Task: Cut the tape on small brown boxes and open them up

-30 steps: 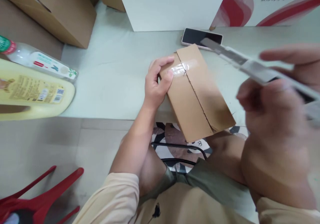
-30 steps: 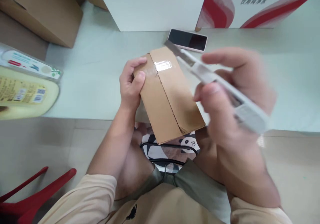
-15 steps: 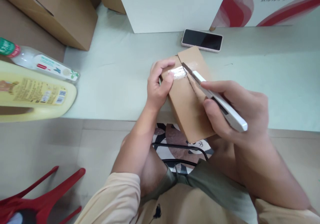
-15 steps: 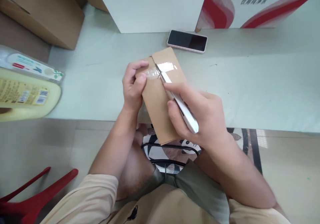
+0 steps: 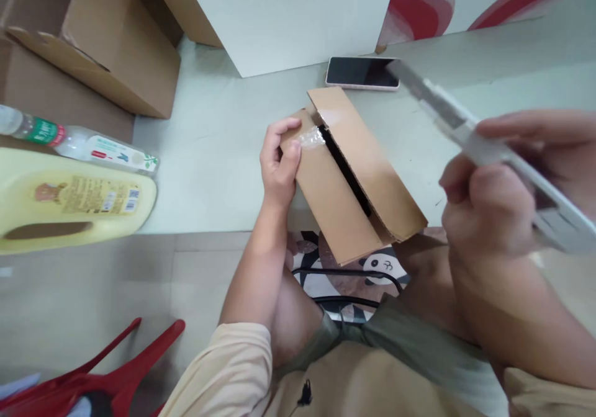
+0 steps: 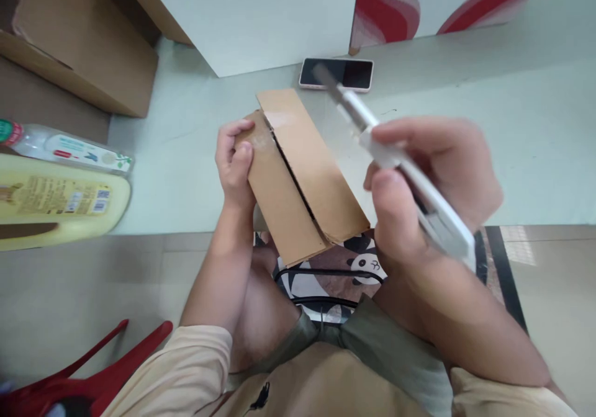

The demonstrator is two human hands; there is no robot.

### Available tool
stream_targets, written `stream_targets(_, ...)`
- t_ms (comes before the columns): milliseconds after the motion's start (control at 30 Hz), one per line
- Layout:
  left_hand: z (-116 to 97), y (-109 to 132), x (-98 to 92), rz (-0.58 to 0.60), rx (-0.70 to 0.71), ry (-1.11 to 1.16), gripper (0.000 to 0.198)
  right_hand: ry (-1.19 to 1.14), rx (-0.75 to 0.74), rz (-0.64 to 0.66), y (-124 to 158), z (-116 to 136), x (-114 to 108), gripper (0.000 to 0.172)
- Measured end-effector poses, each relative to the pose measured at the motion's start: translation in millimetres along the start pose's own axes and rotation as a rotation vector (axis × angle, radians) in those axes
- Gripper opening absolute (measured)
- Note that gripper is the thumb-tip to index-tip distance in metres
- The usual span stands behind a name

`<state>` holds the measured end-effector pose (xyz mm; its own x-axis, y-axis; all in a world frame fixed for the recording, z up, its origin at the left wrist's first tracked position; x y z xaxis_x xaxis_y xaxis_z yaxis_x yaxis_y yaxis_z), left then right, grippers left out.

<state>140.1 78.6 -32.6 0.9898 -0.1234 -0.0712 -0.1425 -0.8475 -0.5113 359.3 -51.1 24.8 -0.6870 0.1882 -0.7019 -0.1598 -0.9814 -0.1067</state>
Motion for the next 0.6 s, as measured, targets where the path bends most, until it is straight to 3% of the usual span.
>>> stream_targets(200,7,-1,-15.0,-0.023,0.035,-0.006,0.051,0.12,0.188,-0.092,-41,-33,7,0.05)
stream_targets(400,14,-6,-24.1,-0.087,0.038,0.03,0.054,0.264,0.376,-0.145,-42,-86,21,0.07)
stream_targets(600,21,-8,-27.4,-0.091,-0.057,0.02,0.064,0.257,0.374,-0.165,-40,-79,18,0.048)
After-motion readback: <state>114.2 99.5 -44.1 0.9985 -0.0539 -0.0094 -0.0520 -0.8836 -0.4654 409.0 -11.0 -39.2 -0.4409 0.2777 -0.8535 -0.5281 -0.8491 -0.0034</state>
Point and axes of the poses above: each hand's wrist, its own y-axis away from the middle knuckle, its own x-axis out of the palm, z = x × y, the point moved 4 cm from there along -y, towards the middle knuckle, and after that the axes turned 7 degrees about x, right-handed, at the moved point
